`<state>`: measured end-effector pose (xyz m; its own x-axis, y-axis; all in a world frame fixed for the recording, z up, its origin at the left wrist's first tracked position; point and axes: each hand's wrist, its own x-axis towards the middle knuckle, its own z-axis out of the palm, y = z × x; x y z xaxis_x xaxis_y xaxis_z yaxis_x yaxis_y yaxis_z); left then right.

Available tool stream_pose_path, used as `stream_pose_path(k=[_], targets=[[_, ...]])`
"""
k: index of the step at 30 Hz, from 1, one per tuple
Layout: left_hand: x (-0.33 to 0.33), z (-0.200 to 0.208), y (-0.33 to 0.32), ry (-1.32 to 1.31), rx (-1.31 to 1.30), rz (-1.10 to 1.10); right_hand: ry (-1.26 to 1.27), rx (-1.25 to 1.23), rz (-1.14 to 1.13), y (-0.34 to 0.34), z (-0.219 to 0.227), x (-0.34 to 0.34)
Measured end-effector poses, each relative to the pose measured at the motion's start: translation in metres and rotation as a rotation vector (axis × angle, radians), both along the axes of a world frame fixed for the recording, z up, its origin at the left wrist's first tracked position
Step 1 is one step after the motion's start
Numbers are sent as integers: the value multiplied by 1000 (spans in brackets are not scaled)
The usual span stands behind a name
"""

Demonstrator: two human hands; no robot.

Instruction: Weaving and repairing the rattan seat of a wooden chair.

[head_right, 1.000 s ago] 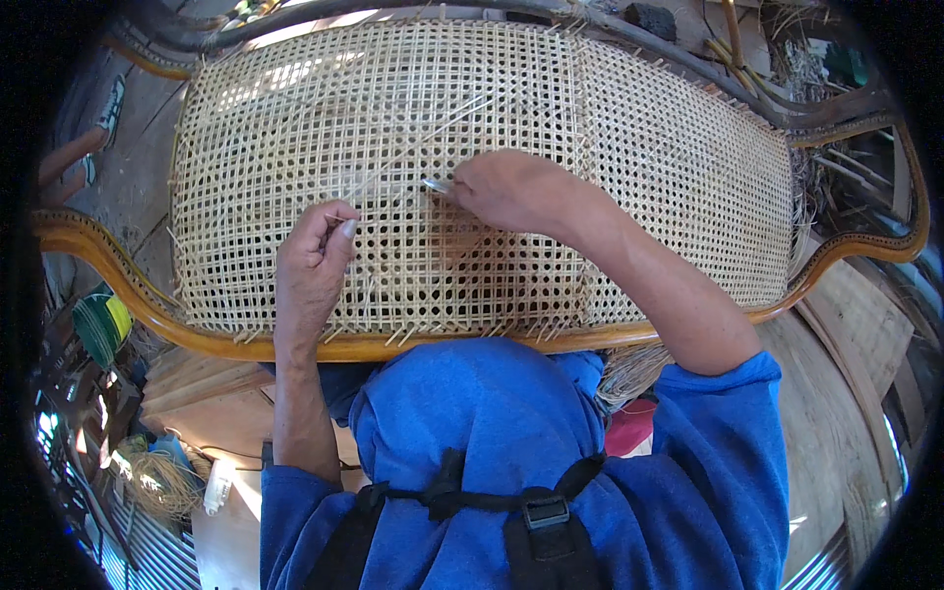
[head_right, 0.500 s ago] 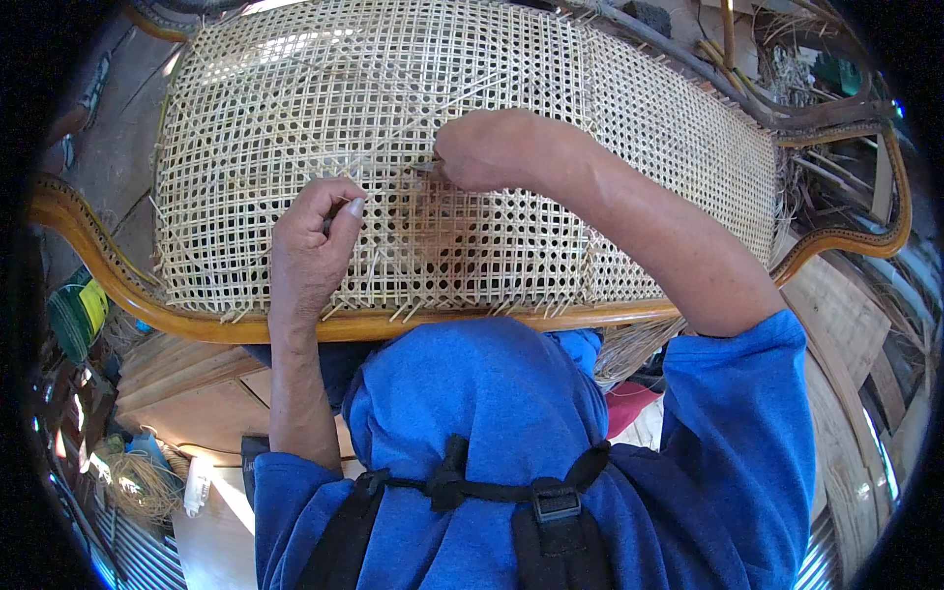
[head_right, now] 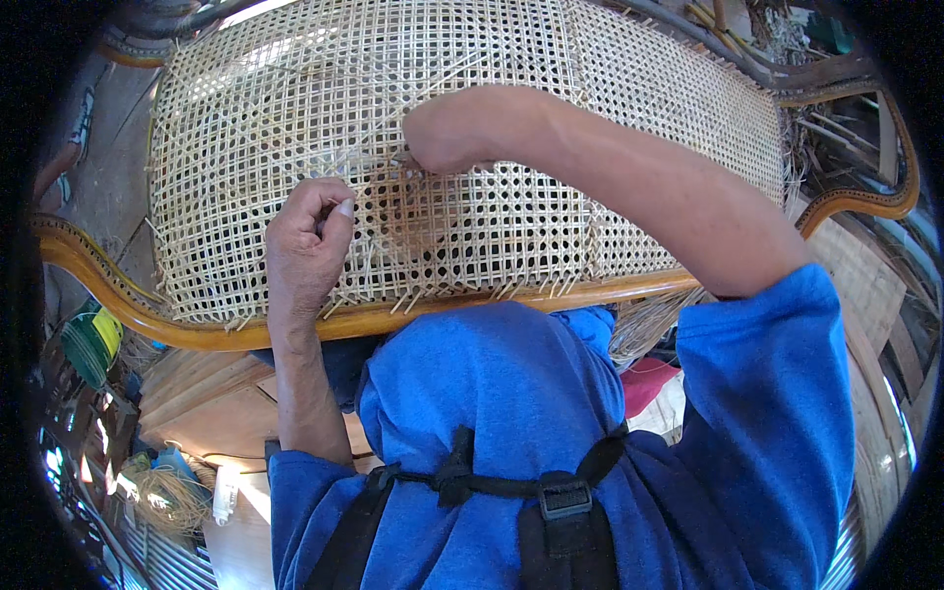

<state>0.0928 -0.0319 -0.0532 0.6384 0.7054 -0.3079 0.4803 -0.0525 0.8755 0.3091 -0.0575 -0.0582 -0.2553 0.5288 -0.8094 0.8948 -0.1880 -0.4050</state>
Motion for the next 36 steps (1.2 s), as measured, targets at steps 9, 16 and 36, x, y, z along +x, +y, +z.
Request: stream_pose_path(k=[9, 16, 36], targets=[[7, 6, -6, 97, 282, -116, -48, 354, -359, -57, 4, -32], [-1, 13, -7, 127, 237, -74, -41, 287, -494, -57, 12, -39], [-19, 7, 0, -73, -122, 347, -190, 607, -419, -41, -2, -40]])
